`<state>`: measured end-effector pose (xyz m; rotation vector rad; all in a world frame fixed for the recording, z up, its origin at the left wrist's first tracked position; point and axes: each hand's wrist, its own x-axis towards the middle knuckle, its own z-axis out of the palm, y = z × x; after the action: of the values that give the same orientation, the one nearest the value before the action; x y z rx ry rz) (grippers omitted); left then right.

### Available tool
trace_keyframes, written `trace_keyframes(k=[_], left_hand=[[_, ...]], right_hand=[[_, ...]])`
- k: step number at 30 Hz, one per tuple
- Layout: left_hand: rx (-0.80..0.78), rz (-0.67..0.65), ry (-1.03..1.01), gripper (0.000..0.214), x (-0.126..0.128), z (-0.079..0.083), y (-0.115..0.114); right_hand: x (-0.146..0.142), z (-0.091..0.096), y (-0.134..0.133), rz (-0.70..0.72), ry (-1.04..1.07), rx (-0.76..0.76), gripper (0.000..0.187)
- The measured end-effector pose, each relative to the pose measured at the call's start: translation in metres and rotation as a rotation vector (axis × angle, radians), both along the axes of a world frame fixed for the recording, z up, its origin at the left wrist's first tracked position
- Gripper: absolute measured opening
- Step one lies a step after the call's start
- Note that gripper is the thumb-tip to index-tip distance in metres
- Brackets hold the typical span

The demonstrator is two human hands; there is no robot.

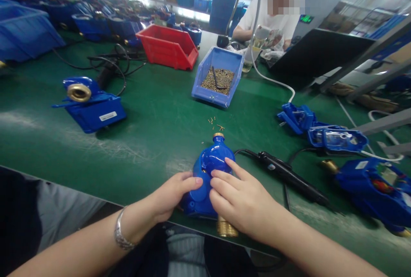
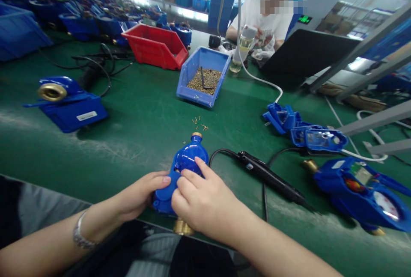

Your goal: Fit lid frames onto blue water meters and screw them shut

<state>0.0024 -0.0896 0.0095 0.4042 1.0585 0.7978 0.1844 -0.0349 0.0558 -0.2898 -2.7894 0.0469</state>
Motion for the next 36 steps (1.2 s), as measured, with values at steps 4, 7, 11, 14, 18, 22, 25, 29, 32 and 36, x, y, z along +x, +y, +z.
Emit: trace_keyframes(k=[4,7,11,14,18,22,25,29,32,36], left_hand=[[0.020,0.028,0.028,0.044,0.003,0.003,-0.002],[-0.013,-0.003,0.045,0.048,0.001,0.002,-0.004],[-0.090,-0.051,0.021,0.051,-0.008,-0.007,-0.002],[-0.116,-0.027,-0.031,0.042,-0.016,-0.013,0.001],[-0.094,0.058,-0.068,0.041,-0.025,-0.010,0.009],[-0.069,0.090,-0.032,0.044,-0.035,-0.005,0.018],[-0.059,0.094,-0.011,0.046,-0.039,-0.006,0.022],[-0.047,0.104,-0.009,0.052,-0.039,-0.010,0.023],[-0.053,0.118,0.010,0.053,-0.038,-0.009,0.022],[-0.078,0.125,0.015,0.054,-0.037,-0.006,0.021]], right_hand=[[-0.005,0.013,-0.002,-0.068,-0.035,0.001,0.029],[-0.012,0.016,-0.001,-0.102,-0.086,-0.021,0.029],[-0.029,0.010,-0.003,-0.103,-0.124,-0.071,0.024],[-0.038,0.014,0.001,-0.125,-0.149,-0.123,0.019],[-0.036,0.023,0.042,-0.086,-0.107,-0.431,0.028],[-0.028,-0.006,0.113,-0.763,-0.148,-0.589,0.024],[-0.028,-0.044,0.152,-0.943,-0.259,-0.577,0.011],[-0.033,-0.072,0.170,-0.972,-0.368,-0.555,0.027],[-0.037,-0.074,0.171,-0.928,-0.401,-0.540,0.022],[-0.041,-0.072,0.169,-0.861,-0.364,-0.538,0.021]])
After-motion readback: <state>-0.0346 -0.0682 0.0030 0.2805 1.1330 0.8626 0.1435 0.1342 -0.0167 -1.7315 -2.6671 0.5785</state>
